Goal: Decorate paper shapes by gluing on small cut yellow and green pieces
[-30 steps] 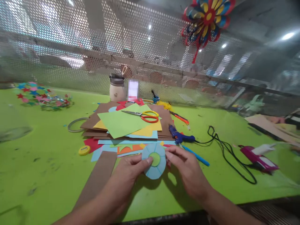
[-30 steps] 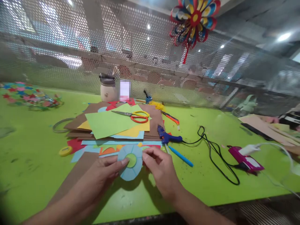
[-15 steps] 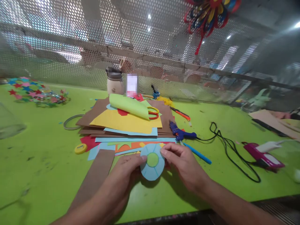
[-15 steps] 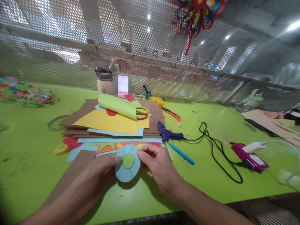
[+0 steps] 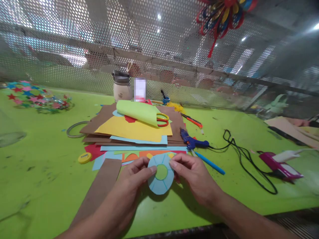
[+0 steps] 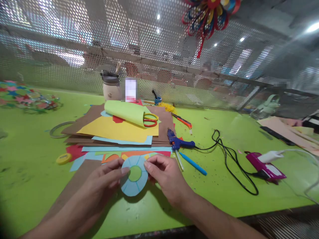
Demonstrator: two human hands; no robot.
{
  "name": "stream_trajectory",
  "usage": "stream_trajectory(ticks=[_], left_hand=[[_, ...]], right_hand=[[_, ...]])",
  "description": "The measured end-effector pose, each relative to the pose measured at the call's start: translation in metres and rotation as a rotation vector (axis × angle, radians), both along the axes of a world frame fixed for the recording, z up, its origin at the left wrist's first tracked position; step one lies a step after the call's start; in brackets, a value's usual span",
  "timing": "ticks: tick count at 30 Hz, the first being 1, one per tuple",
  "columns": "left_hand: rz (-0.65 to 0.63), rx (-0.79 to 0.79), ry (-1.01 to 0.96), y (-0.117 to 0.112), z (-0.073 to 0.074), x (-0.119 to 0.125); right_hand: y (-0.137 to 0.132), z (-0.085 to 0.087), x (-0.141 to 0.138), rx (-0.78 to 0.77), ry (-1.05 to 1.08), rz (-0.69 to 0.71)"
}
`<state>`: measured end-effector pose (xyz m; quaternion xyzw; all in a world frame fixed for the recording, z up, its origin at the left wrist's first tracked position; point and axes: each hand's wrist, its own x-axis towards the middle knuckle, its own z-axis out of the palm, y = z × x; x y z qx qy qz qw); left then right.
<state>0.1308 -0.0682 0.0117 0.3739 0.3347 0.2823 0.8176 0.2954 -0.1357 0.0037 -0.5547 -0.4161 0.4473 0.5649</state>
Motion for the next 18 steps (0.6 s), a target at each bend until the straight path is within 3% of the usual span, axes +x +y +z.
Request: stream_trajectory(ticks=[6, 14, 18], left_hand=[[0.062, 0.025, 0.034, 0.001, -0.004, 0.002], [0.055, 0.103, 0.040, 0.002, -0.010, 0.000], [0.048, 0.096, 0.037, 0.001, -0.011, 0.001]], right_hand=[[-0.001, 0.003, -0.001, 0.009, -0.050, 0.001], [-0.001, -0.003, -0.004, -0.032, 0.179, 0.012], [-0.001, -0.003, -0.005, -0.026, 0.184, -0.004]])
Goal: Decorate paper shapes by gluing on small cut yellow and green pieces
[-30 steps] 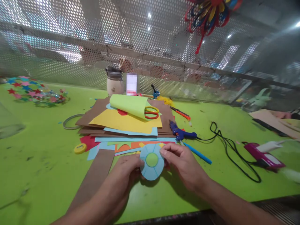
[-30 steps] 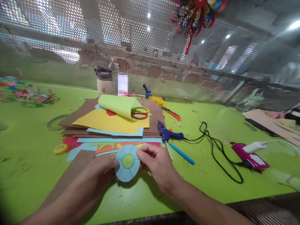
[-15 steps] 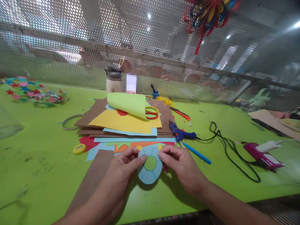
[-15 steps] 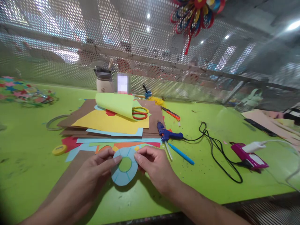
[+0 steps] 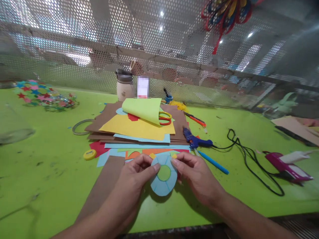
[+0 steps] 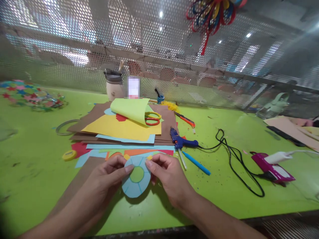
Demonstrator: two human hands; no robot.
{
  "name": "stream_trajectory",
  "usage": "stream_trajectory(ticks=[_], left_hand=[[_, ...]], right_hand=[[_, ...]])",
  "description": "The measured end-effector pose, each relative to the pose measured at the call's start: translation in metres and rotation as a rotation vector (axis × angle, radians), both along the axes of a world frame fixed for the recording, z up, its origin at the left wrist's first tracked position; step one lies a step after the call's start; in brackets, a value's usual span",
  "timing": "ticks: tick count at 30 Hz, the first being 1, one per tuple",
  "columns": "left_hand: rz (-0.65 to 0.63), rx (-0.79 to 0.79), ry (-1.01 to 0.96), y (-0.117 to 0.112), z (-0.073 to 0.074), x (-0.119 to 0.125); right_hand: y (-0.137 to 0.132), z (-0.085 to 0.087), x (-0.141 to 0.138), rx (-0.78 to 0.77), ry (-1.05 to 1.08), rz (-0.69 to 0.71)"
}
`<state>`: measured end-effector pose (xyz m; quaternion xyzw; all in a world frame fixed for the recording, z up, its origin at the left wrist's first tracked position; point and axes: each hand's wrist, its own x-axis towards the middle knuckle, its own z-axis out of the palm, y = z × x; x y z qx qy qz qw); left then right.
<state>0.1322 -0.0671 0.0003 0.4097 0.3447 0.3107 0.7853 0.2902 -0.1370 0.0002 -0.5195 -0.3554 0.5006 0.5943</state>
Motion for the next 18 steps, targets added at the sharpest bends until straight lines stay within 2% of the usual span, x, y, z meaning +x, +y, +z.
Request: stream_trajectory(ticks=[9, 18], left_hand=[[0.032, -0.008, 0.019, -0.003, 0.013, -0.003], [0.032, 0.023, 0.035, -0.003, 0.013, -0.004]], right_hand=[[0.001, -0.006, 0.002, -0.005, 0.036, -0.001], [-0.001, -0.007, 0.002, -0.028, 0.007, -0.004]])
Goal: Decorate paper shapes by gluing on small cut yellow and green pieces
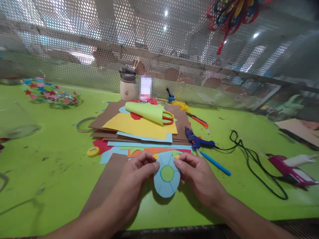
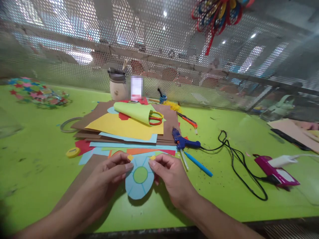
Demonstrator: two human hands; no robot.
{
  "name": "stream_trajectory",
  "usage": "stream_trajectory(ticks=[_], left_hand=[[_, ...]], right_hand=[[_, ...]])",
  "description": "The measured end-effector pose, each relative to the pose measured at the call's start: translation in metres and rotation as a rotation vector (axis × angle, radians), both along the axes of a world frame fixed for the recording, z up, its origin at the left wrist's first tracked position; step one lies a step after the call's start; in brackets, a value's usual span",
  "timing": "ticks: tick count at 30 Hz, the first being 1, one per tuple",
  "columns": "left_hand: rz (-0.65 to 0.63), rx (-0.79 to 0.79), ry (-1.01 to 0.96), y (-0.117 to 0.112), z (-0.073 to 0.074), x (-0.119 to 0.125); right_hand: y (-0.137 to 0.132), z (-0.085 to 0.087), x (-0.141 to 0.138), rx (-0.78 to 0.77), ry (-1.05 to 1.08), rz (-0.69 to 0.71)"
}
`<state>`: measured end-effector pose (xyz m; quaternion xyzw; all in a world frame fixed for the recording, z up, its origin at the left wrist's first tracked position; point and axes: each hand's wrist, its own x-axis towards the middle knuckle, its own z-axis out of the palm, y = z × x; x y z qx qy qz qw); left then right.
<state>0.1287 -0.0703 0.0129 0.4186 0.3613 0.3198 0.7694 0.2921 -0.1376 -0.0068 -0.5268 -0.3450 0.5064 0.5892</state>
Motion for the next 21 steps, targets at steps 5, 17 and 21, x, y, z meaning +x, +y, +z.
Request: stream_trajectory(ticks=[5, 17, 21], left_hand=[[0.002, -0.012, 0.034, 0.0013, -0.0002, 0.0012], [0.002, 0.037, 0.070, 0.0035, -0.0024, 0.0022], [0.002, 0.044, 0.051, 0.0032, -0.0025, 0.0015]], right_hand=[[-0.0007, 0.0006, -0.0006, 0.001, -0.062, -0.011], [-0.0002, 0.0018, 0.0005, -0.006, -0.027, 0.021], [0.0000, 0.0028, 0.0009, -0.013, -0.046, -0.005]])
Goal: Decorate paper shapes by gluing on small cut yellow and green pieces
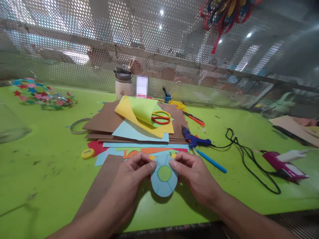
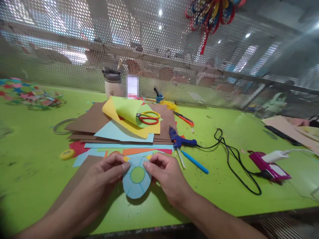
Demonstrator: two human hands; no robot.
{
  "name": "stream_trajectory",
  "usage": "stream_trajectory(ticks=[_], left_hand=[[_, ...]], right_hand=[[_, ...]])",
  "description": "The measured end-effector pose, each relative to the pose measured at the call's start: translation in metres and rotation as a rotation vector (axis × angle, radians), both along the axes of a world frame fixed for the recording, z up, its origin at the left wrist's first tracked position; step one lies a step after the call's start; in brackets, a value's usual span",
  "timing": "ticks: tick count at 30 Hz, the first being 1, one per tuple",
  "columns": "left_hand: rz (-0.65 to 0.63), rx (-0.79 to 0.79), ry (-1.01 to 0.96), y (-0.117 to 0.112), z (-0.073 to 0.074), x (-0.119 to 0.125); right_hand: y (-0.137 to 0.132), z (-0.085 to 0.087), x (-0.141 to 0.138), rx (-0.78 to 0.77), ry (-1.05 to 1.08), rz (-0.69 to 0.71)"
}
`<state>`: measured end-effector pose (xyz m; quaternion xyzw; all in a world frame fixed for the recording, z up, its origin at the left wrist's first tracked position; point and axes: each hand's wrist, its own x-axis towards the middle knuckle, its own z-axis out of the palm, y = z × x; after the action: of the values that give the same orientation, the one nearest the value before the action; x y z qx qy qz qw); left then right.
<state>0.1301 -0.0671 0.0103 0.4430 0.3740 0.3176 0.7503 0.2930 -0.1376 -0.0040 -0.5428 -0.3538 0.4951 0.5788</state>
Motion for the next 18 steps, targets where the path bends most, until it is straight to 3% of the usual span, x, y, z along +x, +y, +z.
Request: stream_trajectory(ticks=[10, 18], left_hand=[[-0.042, -0.065, -0.078, -0.0013, -0.0012, -0.0052], [-0.040, 0.008, 0.058, 0.0008, -0.0048, 0.0018]], right_hand=[[-0.0003, -0.0015, -0.0002, -0.005, -0.027, -0.013], [0.0020, -0.0040, 0.0007, -0.005, -0.012, -0.012]])
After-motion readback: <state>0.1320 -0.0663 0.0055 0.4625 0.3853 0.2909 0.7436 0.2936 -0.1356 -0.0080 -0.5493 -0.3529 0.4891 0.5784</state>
